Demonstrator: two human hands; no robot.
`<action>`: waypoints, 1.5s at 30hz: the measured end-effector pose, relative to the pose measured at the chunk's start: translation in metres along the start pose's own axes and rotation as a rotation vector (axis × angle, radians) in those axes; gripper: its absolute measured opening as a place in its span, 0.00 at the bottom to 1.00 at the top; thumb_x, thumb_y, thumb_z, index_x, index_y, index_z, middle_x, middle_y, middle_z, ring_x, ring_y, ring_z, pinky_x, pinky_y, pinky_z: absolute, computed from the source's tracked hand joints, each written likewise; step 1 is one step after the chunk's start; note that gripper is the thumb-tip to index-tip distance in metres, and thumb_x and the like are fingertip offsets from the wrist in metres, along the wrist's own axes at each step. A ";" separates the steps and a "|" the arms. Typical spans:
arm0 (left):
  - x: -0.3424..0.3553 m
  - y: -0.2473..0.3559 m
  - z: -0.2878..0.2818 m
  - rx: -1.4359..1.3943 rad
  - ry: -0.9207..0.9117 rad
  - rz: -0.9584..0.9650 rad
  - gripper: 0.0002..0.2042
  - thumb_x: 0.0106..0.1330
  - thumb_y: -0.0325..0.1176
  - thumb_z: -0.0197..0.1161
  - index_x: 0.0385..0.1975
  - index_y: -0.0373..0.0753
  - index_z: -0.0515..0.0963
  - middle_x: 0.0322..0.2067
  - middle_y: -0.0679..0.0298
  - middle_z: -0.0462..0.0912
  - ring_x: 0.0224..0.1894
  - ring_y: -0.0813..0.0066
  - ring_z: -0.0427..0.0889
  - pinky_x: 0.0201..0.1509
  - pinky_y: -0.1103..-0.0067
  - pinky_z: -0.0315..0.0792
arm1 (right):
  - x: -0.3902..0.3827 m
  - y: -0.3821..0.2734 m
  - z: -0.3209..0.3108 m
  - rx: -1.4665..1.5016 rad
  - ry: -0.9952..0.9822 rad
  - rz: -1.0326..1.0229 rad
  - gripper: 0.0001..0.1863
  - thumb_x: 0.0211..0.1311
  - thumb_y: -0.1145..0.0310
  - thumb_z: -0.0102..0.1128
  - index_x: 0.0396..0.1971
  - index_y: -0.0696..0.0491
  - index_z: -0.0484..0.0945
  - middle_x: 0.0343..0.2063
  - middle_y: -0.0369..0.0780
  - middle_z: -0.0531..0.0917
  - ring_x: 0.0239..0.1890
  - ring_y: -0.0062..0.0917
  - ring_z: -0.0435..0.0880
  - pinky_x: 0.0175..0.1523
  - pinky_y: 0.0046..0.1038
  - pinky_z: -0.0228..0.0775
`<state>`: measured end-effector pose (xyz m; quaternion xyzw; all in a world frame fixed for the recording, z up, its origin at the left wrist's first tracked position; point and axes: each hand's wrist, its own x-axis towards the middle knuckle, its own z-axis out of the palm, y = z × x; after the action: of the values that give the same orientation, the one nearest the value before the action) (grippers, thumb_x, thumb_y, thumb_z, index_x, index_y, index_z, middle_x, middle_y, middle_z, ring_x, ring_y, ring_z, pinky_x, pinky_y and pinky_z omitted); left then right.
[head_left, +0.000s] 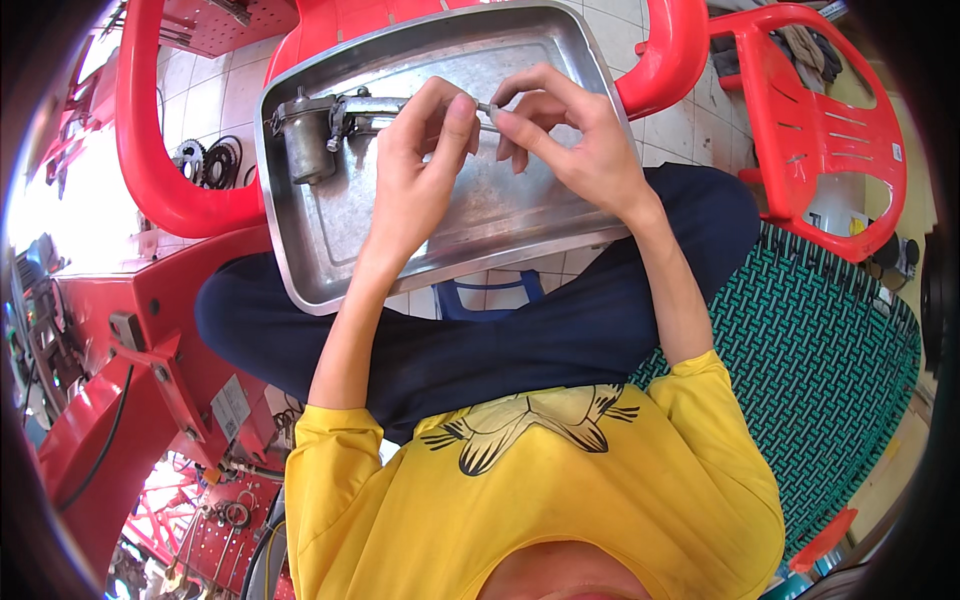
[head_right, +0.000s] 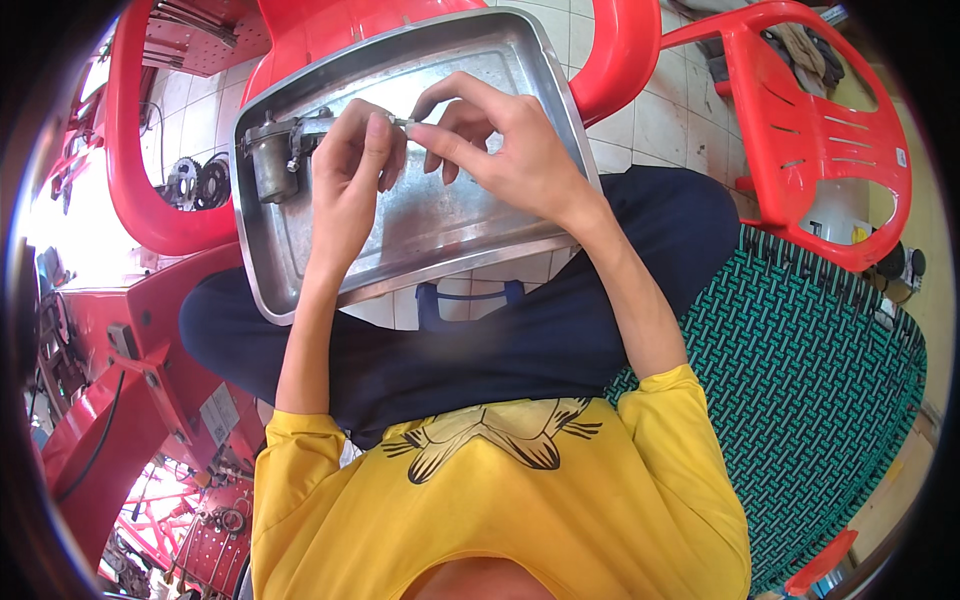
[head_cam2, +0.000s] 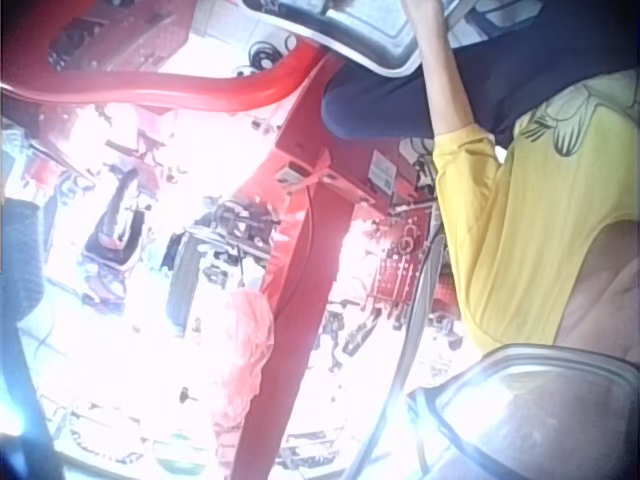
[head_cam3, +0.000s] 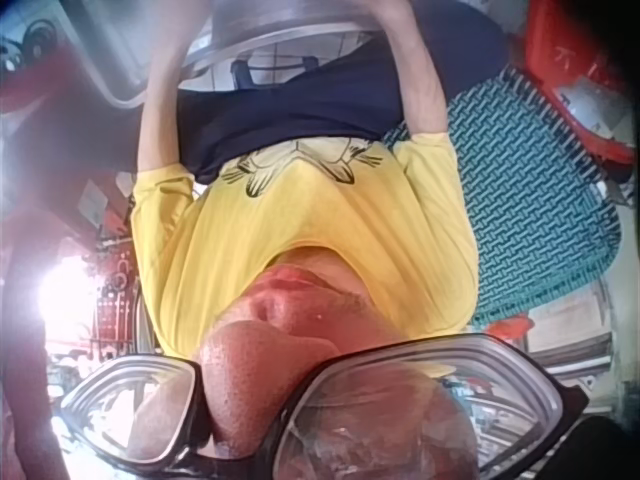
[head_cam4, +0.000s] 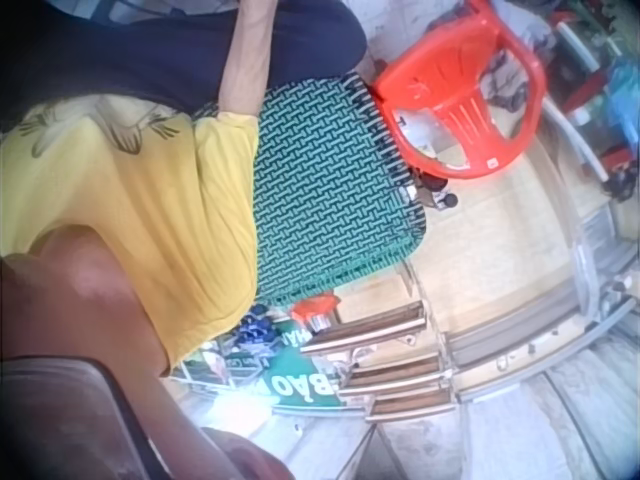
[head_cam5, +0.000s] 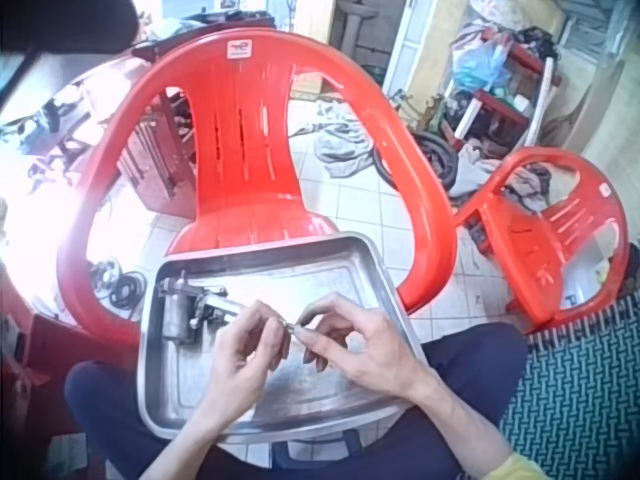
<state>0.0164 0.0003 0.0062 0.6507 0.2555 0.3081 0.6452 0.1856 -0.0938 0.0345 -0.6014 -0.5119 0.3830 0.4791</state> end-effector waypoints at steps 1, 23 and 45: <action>-0.001 -0.001 0.000 -0.001 -0.006 0.004 0.14 0.81 0.40 0.55 0.35 0.36 0.73 0.22 0.71 0.75 0.24 0.88 0.67 0.28 0.84 0.61 | 0.000 -0.001 -0.001 -0.017 -0.001 -0.009 0.08 0.72 0.70 0.64 0.45 0.57 0.80 0.25 0.38 0.87 0.26 0.18 0.85 0.35 0.20 0.74; 0.002 -0.002 0.000 0.065 -0.098 -0.162 0.14 0.79 0.40 0.59 0.39 0.33 0.78 0.32 0.64 0.87 0.25 0.84 0.76 0.30 0.83 0.72 | 0.002 0.009 0.001 0.043 0.042 0.055 0.16 0.76 0.62 0.60 0.49 0.61 0.76 0.23 0.40 0.86 0.26 0.21 0.85 0.35 0.25 0.77; 0.001 0.001 0.004 0.182 -0.048 -0.061 0.10 0.78 0.36 0.59 0.48 0.36 0.78 0.31 0.65 0.87 0.24 0.83 0.77 0.28 0.83 0.69 | 0.002 0.006 -0.007 -0.126 0.050 0.106 0.23 0.76 0.49 0.57 0.38 0.57 0.83 0.23 0.37 0.84 0.24 0.19 0.84 0.33 0.22 0.75</action>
<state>0.0198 -0.0017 0.0077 0.7058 0.2870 0.2481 0.5983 0.1940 -0.0936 0.0302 -0.6661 -0.4904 0.3597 0.4318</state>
